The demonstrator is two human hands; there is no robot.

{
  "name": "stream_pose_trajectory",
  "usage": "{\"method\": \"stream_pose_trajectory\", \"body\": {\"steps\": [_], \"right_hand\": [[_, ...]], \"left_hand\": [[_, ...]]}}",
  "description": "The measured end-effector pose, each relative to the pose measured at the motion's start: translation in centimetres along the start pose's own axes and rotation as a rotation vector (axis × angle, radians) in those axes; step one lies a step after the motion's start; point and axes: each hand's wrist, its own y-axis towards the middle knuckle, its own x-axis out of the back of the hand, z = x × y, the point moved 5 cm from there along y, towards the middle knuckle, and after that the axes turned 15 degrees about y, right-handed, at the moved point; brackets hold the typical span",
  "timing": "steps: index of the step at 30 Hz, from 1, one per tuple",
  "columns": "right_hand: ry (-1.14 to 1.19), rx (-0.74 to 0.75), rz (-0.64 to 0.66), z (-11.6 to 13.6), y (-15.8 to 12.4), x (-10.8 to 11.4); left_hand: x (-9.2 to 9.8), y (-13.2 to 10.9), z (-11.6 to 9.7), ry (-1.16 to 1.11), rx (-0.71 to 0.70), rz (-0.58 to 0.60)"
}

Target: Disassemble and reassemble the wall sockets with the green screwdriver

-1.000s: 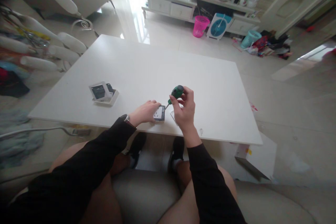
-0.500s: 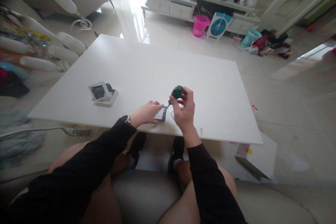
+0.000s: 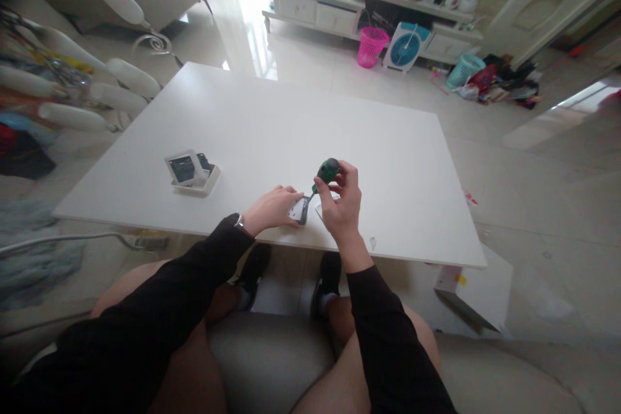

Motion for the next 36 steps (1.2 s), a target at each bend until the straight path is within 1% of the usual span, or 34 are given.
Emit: {"method": "stream_pose_trajectory", "body": {"steps": [6,12,20,27,36], "right_hand": [[0.002,0.010,0.013,-0.2,-0.1,0.0],[0.001,0.007,0.013,-0.2,-0.1,-0.1],[-0.019,0.046,-0.022,0.2,-0.3,0.3],[-0.026,0.076,-0.041,0.5,-0.3,0.5],[-0.020,0.041,-0.008,-0.3,-0.4,0.2]], "left_hand": [[0.3,-0.2,-0.2,0.027,0.024,-0.009],[0.8,-0.2,-0.5,0.024,0.000,-0.028],[1.8,-0.5,-0.9,0.058,-0.022,-0.142],[1.6,-0.5,-0.7,0.062,-0.007,-0.122],[1.9,-0.6,-0.9,0.066,-0.006,-0.100]]}}
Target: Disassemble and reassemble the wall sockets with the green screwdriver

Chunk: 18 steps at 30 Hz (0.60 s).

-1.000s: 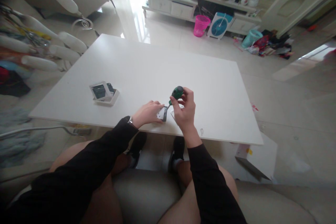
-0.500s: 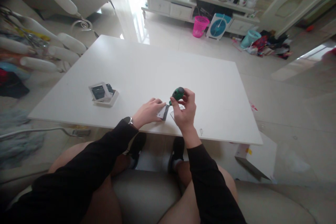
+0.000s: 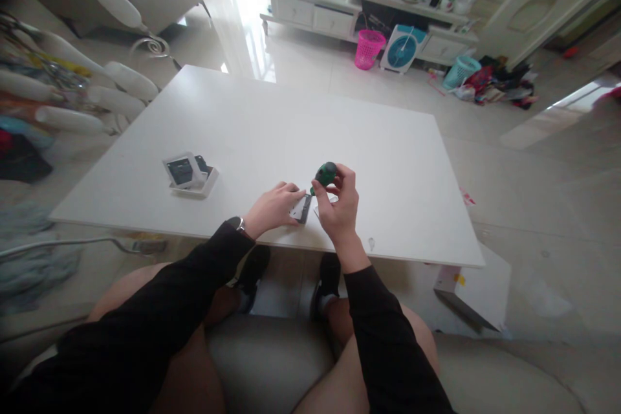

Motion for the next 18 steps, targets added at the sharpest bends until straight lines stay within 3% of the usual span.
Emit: {"method": "stream_pose_trajectory", "body": {"steps": [18], "right_hand": [[-0.074,0.003,0.015,0.06,0.03,0.16]], "left_hand": [[-0.52,-0.03,-0.07,-0.015,-0.002,-0.007]]}}
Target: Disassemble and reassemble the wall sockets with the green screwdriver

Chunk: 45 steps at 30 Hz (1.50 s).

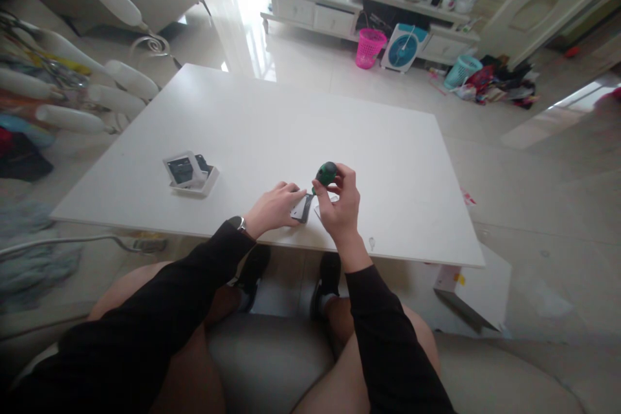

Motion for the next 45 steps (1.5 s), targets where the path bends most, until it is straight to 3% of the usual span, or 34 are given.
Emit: {"method": "stream_pose_trajectory", "body": {"steps": [8,24,34,45], "right_hand": [[-0.007,0.014,0.071,0.3,0.0,-0.6],[-0.064,0.046,0.094,0.7,0.4,-1.3],[-0.069,0.014,0.193,0.2,-0.2,-2.2],[-0.146,0.023,0.104,0.2,0.3,-1.7]], "left_hand": [[-0.9,0.3,0.2,-0.029,-0.006,0.057],[-1.6,0.4,0.3,-0.065,-0.035,0.049],[-2.6,0.7,0.3,-0.070,-0.054,0.024],[-2.6,0.7,0.2,-0.097,-0.073,0.032]]}}
